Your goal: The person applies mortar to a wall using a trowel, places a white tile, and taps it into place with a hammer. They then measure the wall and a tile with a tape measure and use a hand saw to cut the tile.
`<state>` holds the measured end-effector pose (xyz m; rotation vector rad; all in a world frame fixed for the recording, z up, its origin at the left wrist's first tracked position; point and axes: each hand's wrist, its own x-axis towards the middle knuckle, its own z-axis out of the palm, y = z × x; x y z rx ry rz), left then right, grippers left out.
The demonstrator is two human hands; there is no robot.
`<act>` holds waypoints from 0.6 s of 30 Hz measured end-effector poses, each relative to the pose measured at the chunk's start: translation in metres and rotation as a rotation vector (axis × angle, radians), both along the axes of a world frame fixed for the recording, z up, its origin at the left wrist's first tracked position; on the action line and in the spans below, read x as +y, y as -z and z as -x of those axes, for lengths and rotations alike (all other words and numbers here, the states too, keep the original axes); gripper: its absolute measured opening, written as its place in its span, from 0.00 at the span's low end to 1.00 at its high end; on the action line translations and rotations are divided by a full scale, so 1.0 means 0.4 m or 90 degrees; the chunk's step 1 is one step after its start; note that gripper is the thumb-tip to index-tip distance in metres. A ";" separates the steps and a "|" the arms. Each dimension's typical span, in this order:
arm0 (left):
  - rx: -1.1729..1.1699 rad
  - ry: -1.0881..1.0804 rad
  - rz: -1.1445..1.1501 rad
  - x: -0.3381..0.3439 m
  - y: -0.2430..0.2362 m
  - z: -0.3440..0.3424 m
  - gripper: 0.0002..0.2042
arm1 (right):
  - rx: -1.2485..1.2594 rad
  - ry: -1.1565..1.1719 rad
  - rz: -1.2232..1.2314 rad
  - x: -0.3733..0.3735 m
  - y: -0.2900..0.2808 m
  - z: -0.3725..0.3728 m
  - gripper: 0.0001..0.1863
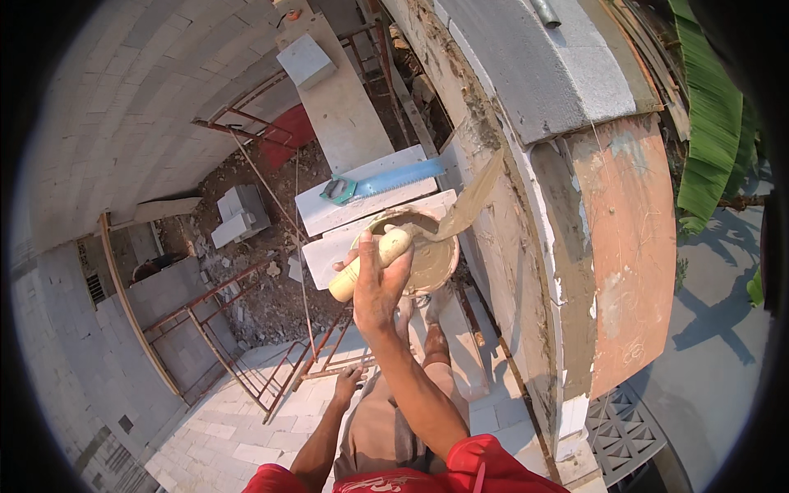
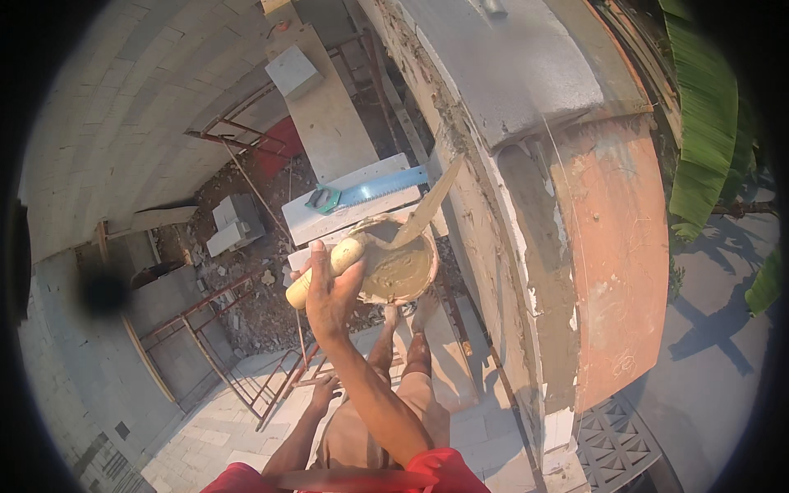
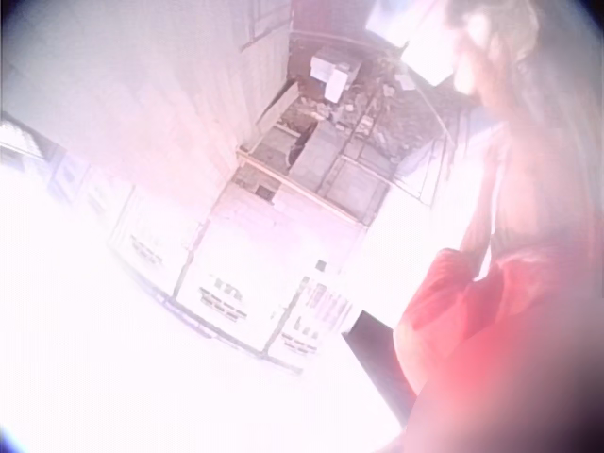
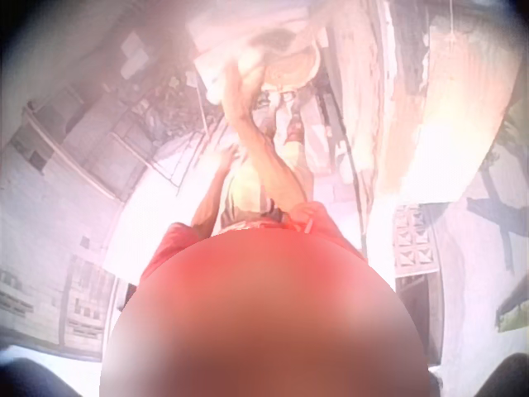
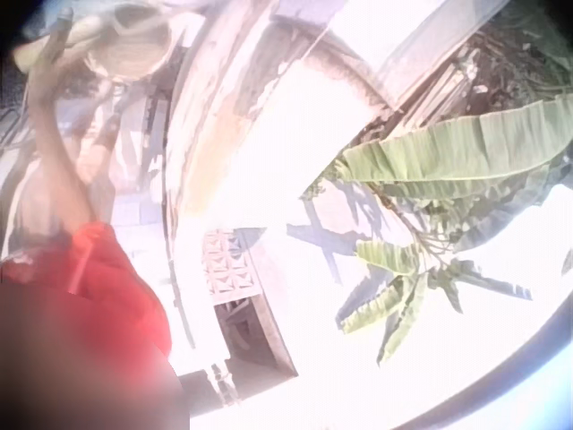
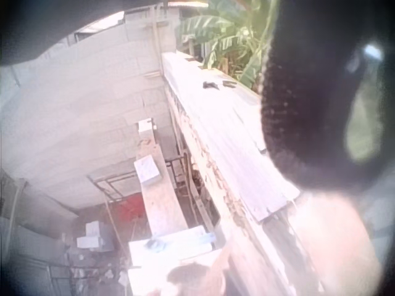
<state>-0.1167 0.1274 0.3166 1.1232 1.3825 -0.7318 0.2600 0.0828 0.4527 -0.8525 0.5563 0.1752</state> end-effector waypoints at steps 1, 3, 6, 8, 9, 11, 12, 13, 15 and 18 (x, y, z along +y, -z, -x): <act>-0.014 -0.007 0.001 -0.002 0.001 -0.002 0.16 | 0.027 -0.032 0.004 0.010 0.004 0.072 0.16; -0.027 -0.017 -0.010 0.002 0.006 -0.013 0.16 | 0.071 -0.130 0.075 -0.012 0.055 0.187 0.18; -0.016 -0.017 -0.024 0.013 0.029 -0.029 0.18 | 0.272 -0.341 0.222 -0.126 0.218 0.267 0.22; -0.024 -0.046 -0.015 0.023 0.055 -0.033 0.18 | 0.303 -0.430 0.245 -0.216 0.335 0.269 0.18; -0.023 -0.050 -0.002 0.029 0.072 -0.036 0.18 | 0.314 -0.483 0.244 -0.258 0.387 0.259 0.16; -0.020 -0.041 -0.002 0.036 0.117 -0.047 0.17 | 0.323 -0.534 0.168 -0.330 0.477 0.228 0.15; -0.024 -0.058 0.009 0.038 0.142 -0.054 0.17 | 0.338 -0.555 0.134 -0.371 0.504 0.218 0.16; -0.003 -0.070 0.006 0.037 0.171 -0.071 0.17 | 0.335 -0.581 0.188 -0.408 0.523 0.212 0.19; -0.024 -0.090 0.023 0.059 0.235 -0.125 0.21 | 0.307 -0.612 0.471 -0.469 0.528 0.244 0.24; -0.066 -0.072 -0.068 0.088 0.342 -0.278 0.28 | 0.294 -0.527 0.608 -0.571 0.499 0.316 0.27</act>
